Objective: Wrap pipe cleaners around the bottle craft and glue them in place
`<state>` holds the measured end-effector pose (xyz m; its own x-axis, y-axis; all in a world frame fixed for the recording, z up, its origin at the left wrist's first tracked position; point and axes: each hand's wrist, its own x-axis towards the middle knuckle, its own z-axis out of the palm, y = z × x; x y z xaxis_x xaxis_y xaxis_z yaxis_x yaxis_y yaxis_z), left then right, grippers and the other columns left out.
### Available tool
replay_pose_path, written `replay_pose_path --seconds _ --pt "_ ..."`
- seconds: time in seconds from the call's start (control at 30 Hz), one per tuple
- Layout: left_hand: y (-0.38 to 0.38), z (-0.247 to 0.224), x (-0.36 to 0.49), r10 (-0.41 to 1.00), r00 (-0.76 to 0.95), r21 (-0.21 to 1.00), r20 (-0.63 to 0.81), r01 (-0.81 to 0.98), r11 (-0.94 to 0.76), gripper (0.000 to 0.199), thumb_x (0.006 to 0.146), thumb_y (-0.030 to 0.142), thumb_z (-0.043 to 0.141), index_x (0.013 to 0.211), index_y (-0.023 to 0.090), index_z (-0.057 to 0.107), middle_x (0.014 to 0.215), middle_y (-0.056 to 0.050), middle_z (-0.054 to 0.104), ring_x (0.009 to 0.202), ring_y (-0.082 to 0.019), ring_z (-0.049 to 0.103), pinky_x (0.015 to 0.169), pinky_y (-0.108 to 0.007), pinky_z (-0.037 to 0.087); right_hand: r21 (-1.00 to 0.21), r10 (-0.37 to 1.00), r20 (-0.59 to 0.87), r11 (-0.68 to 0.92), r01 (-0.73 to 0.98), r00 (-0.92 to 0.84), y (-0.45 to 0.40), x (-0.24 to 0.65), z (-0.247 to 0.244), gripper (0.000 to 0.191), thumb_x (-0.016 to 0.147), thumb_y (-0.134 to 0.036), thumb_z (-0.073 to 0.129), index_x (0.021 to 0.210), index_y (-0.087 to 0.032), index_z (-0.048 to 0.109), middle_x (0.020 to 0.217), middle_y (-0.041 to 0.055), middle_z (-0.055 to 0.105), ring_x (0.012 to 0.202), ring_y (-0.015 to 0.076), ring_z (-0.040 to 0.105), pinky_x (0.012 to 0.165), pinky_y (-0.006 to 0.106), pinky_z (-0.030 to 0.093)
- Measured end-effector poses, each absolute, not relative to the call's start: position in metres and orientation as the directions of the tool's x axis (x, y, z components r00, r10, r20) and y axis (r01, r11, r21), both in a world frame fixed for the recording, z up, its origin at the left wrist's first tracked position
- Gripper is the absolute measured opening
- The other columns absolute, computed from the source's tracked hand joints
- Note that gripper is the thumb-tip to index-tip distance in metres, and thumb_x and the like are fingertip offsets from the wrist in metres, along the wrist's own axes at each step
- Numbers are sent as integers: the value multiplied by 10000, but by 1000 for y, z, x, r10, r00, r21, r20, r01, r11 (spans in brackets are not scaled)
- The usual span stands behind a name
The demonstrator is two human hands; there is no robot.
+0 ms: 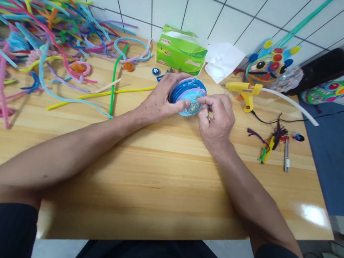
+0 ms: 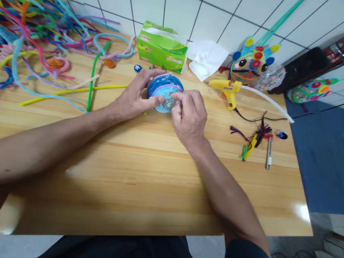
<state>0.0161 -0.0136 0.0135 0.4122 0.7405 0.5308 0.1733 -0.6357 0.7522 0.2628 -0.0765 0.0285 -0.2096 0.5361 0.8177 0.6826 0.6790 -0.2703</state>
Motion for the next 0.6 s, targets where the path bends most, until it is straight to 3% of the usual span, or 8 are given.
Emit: replay_pose_path --seconds 0.3,0.6 --pt "-13 13 18 739 404 751 538 168 -639 908 1032 988 761 1668 349 648 1702 -154 752 1658 -446 689 1441 -683 550 -338 592 782 666 665 -196 -79 262 30 258 1162 -186 608 1272 -294 815 1166 76 840 1146 280 824 1045 468 721" --pt "-14 16 17 741 413 751 530 177 -636 913 1032 970 775 1674 332 652 1723 -158 748 1649 -442 688 1441 -663 552 -348 635 753 606 715 -173 -80 255 30 160 1226 -381 674 1224 -306 816 1135 73 859 1124 287 832 1062 484 734"
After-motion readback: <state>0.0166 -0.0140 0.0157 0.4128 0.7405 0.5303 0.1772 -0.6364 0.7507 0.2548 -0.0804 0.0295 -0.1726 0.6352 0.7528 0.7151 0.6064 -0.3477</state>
